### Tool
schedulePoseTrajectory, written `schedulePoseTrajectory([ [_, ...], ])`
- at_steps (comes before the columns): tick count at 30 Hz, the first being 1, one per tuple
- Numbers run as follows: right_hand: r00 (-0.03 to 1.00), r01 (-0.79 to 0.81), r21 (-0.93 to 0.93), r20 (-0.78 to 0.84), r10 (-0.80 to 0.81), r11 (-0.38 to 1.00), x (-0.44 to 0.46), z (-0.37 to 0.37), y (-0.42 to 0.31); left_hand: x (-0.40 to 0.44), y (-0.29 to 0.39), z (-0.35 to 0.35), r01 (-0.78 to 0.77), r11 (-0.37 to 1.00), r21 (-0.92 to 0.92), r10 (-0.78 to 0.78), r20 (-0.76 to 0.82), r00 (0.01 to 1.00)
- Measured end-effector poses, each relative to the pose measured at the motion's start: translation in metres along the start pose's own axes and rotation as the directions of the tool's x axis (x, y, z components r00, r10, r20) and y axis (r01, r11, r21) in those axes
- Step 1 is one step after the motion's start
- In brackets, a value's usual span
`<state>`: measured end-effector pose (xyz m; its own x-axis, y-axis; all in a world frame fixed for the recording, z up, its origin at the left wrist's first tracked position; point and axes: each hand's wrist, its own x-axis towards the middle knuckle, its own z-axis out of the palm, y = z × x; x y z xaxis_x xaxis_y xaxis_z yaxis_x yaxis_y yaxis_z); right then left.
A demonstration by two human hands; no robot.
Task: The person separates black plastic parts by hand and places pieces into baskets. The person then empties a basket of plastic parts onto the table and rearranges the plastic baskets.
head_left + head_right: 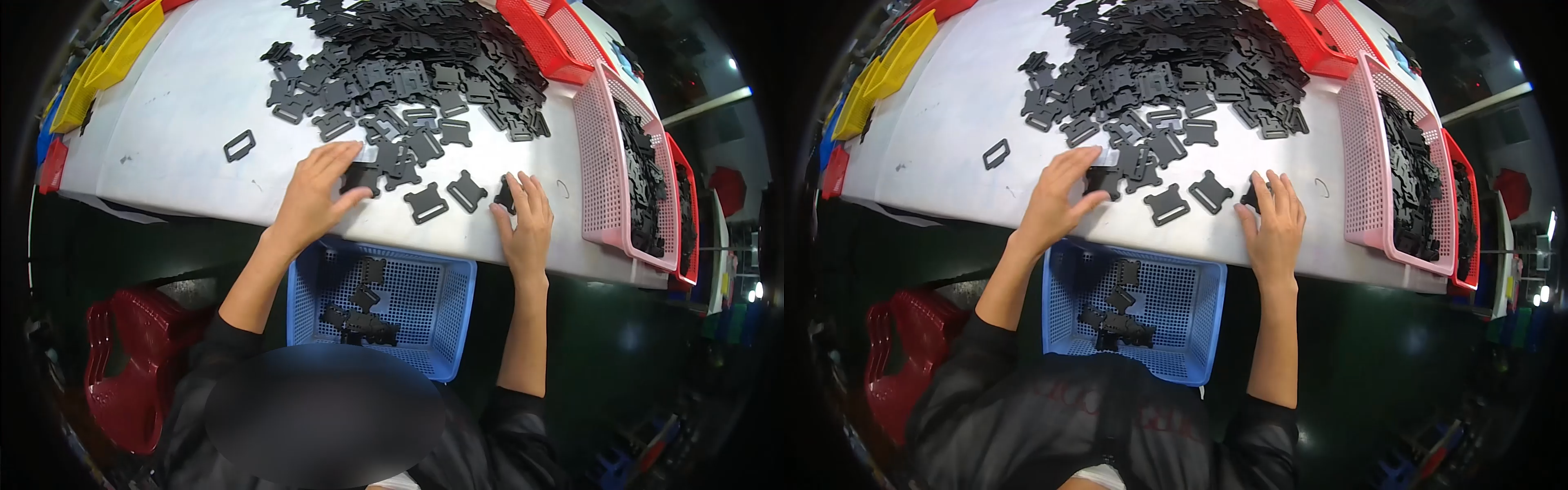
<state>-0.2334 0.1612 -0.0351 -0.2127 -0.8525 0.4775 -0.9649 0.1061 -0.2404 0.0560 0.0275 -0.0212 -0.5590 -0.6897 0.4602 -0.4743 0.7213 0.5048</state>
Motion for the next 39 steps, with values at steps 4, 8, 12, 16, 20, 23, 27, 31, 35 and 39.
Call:
schedulePoseTrajectory([
  [4, 0.981, 0.187, 0.223, 0.014, -0.195, 0.957, 0.016, 0.012, -0.054, -0.015, -0.005, 0.0, -0.019, 1.0, 0.004, 0.019, 0.082, 0.996],
  [8, 0.977, 0.189, 0.332, 0.026, -0.21, 0.924, 0.045, 0.041, -0.089, -0.023, 0.0, -0.006, -0.096, 0.994, 0.053, 0.091, 0.096, 0.991],
  [12, 0.932, 0.299, 0.287, 0.117, -0.343, 0.91, 0.062, 0.064, -0.096, -0.03, -0.004, -0.018, -0.043, 0.988, 0.148, 0.03, 0.088, 0.996],
  [16, 0.966, 0.207, 0.348, 0.074, -0.247, 0.914, 0.067, 0.06, -0.087, -0.026, -0.006, -0.017, -0.01, 0.983, 0.181, 0.011, -0.003, 1.0],
  [20, 0.988, 0.075, 0.109, 0.123, -0.089, 0.991, 0.05, 0.046, -0.054, -0.012, 0.001, -0.006, -0.089, 0.982, 0.166, 0.088, 0.012, 0.996],
  [23, 0.995, 0.048, 0.054, 0.087, -0.053, 0.997, 0.051, 0.04, -0.042, 0.0, 0.007, 0.011, -0.133, 0.976, 0.17, 0.123, 0.07, 0.99],
  [27, 0.994, 0.103, 0.122, 0.018, -0.106, 0.987, 0.076, 0.053, -0.03, 0.016, 0.017, 0.037, -0.187, 0.94, 0.286, 0.12, 0.234, 0.965],
  [31, 0.981, -0.02, -0.219, 0.184, 0.061, 0.976, 0.085, 0.049, -0.021, 0.009, 0.021, 0.041, -0.258, 0.955, 0.149, 0.213, 0.264, 0.941],
  [35, 0.946, 0.3, 0.201, 0.065, -0.319, 0.932, 0.098, 0.07, -0.037, 0.034, 0.001, 0.049, -0.106, 0.957, 0.271, 0.115, -0.015, 0.993],
  [39, 0.904, 0.389, 0.146, 0.131, -0.408, 0.91, 0.109, 0.076, -0.043, 0.062, -0.009, 0.053, -0.063, 0.943, 0.328, 0.083, -0.046, 0.996],
])
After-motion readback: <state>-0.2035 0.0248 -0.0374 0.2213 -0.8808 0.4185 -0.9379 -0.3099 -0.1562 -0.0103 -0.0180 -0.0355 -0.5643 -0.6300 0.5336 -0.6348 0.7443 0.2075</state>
